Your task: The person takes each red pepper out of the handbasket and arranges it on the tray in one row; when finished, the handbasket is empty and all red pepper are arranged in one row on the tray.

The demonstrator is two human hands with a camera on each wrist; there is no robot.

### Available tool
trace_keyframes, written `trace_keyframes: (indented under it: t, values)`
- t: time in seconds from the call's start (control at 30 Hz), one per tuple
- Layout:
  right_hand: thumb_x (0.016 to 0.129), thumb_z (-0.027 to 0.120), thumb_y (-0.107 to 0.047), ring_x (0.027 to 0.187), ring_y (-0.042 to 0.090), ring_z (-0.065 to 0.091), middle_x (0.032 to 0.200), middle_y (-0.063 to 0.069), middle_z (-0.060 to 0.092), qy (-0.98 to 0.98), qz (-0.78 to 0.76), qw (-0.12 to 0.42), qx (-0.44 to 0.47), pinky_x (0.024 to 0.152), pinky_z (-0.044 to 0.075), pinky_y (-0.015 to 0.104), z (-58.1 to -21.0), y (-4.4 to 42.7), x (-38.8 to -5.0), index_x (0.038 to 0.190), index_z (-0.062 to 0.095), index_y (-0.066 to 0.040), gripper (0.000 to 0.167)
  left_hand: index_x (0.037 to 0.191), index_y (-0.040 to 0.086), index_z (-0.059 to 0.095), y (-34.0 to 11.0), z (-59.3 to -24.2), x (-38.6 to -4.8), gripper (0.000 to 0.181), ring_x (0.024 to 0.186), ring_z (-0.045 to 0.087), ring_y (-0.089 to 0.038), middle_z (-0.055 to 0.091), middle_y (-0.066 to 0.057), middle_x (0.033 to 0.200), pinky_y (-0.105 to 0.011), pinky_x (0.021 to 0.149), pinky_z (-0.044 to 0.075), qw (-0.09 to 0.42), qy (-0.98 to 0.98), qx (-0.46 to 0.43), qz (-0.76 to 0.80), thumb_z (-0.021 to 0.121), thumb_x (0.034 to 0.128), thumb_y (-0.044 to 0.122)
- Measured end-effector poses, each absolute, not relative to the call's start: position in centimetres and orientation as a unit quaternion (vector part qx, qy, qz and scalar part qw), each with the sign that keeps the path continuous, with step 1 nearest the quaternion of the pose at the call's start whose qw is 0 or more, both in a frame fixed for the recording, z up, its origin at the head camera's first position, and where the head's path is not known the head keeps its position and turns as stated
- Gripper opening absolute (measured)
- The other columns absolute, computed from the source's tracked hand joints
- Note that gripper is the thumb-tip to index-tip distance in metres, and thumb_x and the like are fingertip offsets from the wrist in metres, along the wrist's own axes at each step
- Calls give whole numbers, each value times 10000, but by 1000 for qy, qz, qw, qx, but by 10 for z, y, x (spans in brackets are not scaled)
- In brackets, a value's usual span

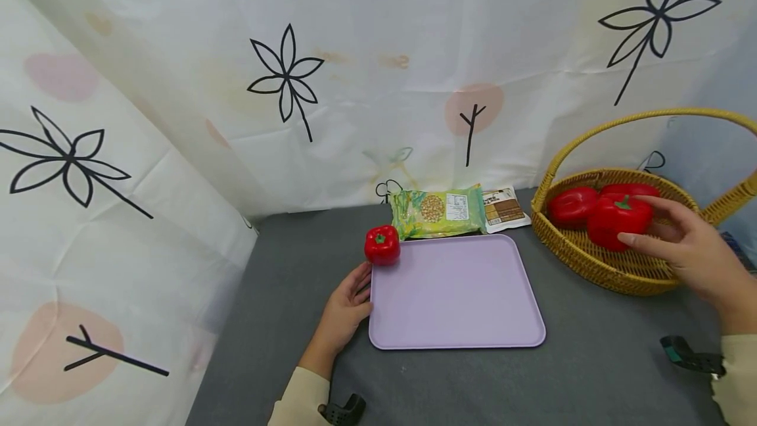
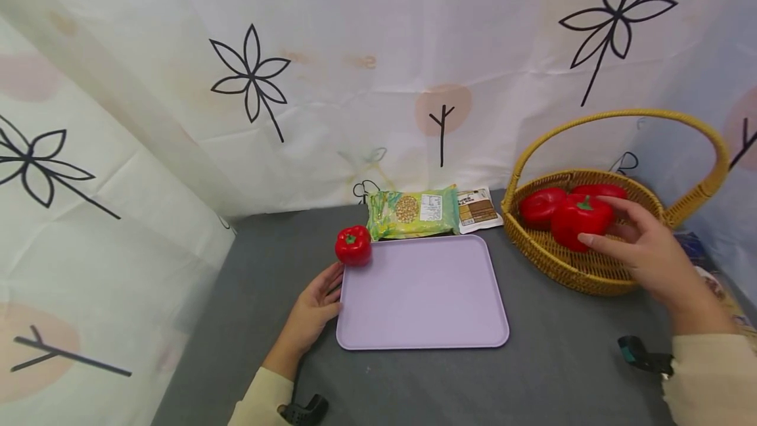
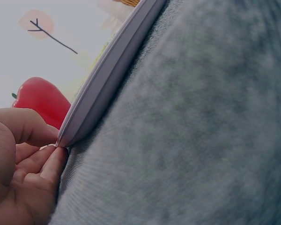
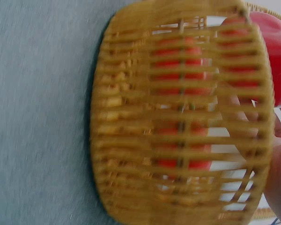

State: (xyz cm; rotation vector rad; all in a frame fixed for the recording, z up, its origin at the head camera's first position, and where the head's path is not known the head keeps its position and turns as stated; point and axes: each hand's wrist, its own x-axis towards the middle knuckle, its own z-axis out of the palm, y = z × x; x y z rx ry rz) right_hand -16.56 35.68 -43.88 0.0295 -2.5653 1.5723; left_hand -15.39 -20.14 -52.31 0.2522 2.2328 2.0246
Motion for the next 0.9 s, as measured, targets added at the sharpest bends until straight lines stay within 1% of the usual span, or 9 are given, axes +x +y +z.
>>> trace_keyframes:
  t: [0.13, 0.23, 0.3, 0.4, 0.47, 0.53, 0.67, 0.77, 0.9]
  values:
    - [1047, 709, -12, 1074, -150, 562, 1511, 90, 404, -831, 548, 77, 53, 768, 564, 110, -435, 346, -166, 1657, 400, -201, 709, 1676, -26, 334, -201, -524, -154, 805, 1554, 391, -335, 368, -175, 1714, -396, 1178, 410, 59, 737, 83, 668, 561, 927, -215]
    - [1035, 713, 15, 1127, -114, 556, 1483, 21, 414, -825, 555, 76, 73, 782, 570, 118, -432, 337, -167, 1614, 443, -216, 679, 1673, -34, 334, -202, -525, -155, 804, 1553, 391, -336, 367, -180, 1713, -399, 1180, 411, 59, 736, 87, 668, 558, 924, -221]
    - [1041, 723, -22, 1165, -92, 539, 1502, 34, 399, -829, 550, 67, 73, 792, 567, 118, -429, 331, -167, 1618, 434, -226, 677, 1672, -36, 334, -202, -526, -155, 802, 1554, 391, -333, 370, -180, 1712, -396, 1181, 413, 60, 735, 88, 670, 559, 924, -220]
    - [1042, 737, -56, 1231, -42, 531, 1537, 110, 375, -836, 541, 52, 77, 811, 569, 127, -426, 321, -167, 1638, 398, -206, 703, 1673, -35, 332, -202, -527, -155, 802, 1557, 383, -341, 365, -187, 1712, -401, 1183, 406, 60, 733, 90, 671, 555, 924, -216]
    - [1038, 745, -62, 1285, -5, 535, 1556, 160, 372, -837, 540, 44, 85, 825, 570, 134, -424, 315, -167, 1650, 377, -185, 725, 1676, -22, 336, -202, -527, -156, 803, 1556, 388, -327, 370, -172, 1713, -392, 1182, 408, 61, 733, 87, 672, 558, 928, -211]
    - [1036, 743, -48, 1294, -11, 532, 1565, 174, 380, -834, 542, 36, 95, 835, 572, 141, -421, 310, -167, 1656, 363, -176, 738, 1677, -20, 335, -202, -527, -156, 805, 1558, 383, -330, 367, -174, 1714, -396, 1184, 402, 61, 733, 86, 672, 559, 928, -212]
    - [1017, 741, 13, 1263, -69, 527, 1549, 79, 429, -821, 557, 31, 118, 851, 579, 158, -419, 297, -166, 1653, 383, -168, 752, 1679, -19, 333, -203, -526, -155, 805, 1558, 384, -325, 366, -170, 1715, -393, 1183, 403, 60, 733, 86, 672, 566, 932, -210]
    - [986, 754, 61, 1253, -37, 546, 1520, 31, 444, -813, 563, 33, 142, 845, 596, 185, -420, 286, -167, 1632, 410, -123, 754, 1680, -19, 329, -203, -526, -155, 807, 1557, 386, -328, 364, -172, 1716, -393, 1180, 406, 60, 734, 87, 671, 567, 932, -209]
    - [954, 789, 56, 1246, 41, 554, 1513, 92, 437, -811, 561, 20, 165, 822, 622, 233, -423, 270, -168, 1610, 407, -60, 767, 1680, -19, 330, -204, -527, -155, 807, 1556, 388, -331, 365, -174, 1715, -391, 1177, 410, 60, 733, 88, 672, 568, 932, -206]
